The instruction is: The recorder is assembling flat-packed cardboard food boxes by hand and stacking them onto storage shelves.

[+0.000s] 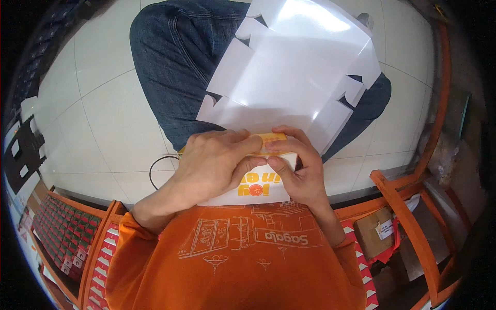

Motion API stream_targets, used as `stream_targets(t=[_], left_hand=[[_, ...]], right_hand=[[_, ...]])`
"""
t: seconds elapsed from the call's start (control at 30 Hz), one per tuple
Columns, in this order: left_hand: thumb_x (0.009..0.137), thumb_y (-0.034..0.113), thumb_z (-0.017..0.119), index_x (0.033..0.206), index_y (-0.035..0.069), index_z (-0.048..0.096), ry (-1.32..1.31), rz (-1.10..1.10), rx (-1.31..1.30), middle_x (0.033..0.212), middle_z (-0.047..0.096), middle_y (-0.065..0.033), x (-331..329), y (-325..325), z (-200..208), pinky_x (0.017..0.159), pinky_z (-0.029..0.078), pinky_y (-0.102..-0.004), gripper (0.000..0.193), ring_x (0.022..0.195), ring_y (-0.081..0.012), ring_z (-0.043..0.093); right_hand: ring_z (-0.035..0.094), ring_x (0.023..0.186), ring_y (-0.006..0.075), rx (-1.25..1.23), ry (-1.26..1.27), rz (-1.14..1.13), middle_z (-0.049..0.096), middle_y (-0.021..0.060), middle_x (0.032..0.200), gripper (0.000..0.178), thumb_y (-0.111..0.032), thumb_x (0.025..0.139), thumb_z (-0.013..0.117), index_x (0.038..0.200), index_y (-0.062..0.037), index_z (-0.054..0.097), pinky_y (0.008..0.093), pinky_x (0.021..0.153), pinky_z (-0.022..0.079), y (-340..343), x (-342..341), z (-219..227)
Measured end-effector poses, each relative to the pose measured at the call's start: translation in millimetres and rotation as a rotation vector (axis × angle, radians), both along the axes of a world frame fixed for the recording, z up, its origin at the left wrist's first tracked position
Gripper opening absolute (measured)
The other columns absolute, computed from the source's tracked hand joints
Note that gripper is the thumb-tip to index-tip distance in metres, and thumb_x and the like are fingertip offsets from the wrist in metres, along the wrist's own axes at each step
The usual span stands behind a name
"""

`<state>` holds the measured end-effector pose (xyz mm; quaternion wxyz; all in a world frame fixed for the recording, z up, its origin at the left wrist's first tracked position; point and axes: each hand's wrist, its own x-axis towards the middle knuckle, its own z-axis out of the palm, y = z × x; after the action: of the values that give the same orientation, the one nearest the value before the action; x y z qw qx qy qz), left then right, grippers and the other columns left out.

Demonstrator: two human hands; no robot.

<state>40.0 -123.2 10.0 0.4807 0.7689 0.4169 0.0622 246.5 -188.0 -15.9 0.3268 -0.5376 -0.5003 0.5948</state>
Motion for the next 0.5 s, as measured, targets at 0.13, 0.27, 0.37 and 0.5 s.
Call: stream_targets(t=[0.13, 0.27, 0.37, 0.5], left_hand=[[0.088, 0.022, 0.067, 0.108, 0.01, 0.063, -0.031, 0.016, -0.019, 0.094, 0.069, -0.0127, -11.1, 14.3, -5.2, 0.067, 0.053, -0.0412, 0.024, 0.078, -0.0313, 0.068], [0.083, 0.014, 0.072, 0.122, 0.008, 0.059, -0.338, 0.307, -0.215, 0.113, 0.067, -0.0141, -55.5, 37.8, 2.9, 0.085, 0.054, -0.0414, 0.042, 0.095, -0.0266, 0.068], [0.088, 0.007, 0.068, 0.118, 0.003, 0.058, -0.443, 0.495, -0.395, 0.117, 0.061, -0.0092, -52.5, 40.3, -4.4, 0.092, 0.049, -0.0327, 0.031, 0.107, -0.018, 0.059], [0.089, 0.023, 0.071, 0.127, 0.005, 0.053, -0.601, 0.344, -0.304, 0.127, 0.056, -0.0137, -72.7, 77.5, -3.3, 0.096, 0.048, -0.0365, 0.046, 0.118, -0.0221, 0.054]], right_hand=[[0.053, 0.12, 0.027, 0.015, 0.03, -0.033, 0.059, 0.0192, 0.121, 0.022, -0.009, 0.09, 0.066, 0.111, -0.0016, 0.065, 0.035, 0.098, 0.043, 12.1, 3.5, -1.1], [0.055, 0.117, 0.0256, 0.058, 0.028, -0.301, 0.061, 0.0184, 0.119, 0.024, -0.009, 0.09, 0.065, 0.111, 0.0011, 0.064, 0.0356, 0.1, 0.042, 16.3, 10.9, -4.3], [0.057, 0.114, 0.0227, 0.008, -0.022, -0.339, 0.065, 0.0151, 0.116, 0.025, -0.002, 0.087, 0.064, 0.112, 0.0024, 0.063, 0.0356, 0.101, 0.041, 31.9, 7.6, -4.3], [0.059, 0.112, 0.0213, 0.102, 0.216, -0.112, 0.065, 0.013, 0.115, 0.026, 0.004, 0.084, 0.065, 0.11, 0.0025, 0.064, 0.0348, 0.099, 0.044, 76.1, 15.5, 12.7]])
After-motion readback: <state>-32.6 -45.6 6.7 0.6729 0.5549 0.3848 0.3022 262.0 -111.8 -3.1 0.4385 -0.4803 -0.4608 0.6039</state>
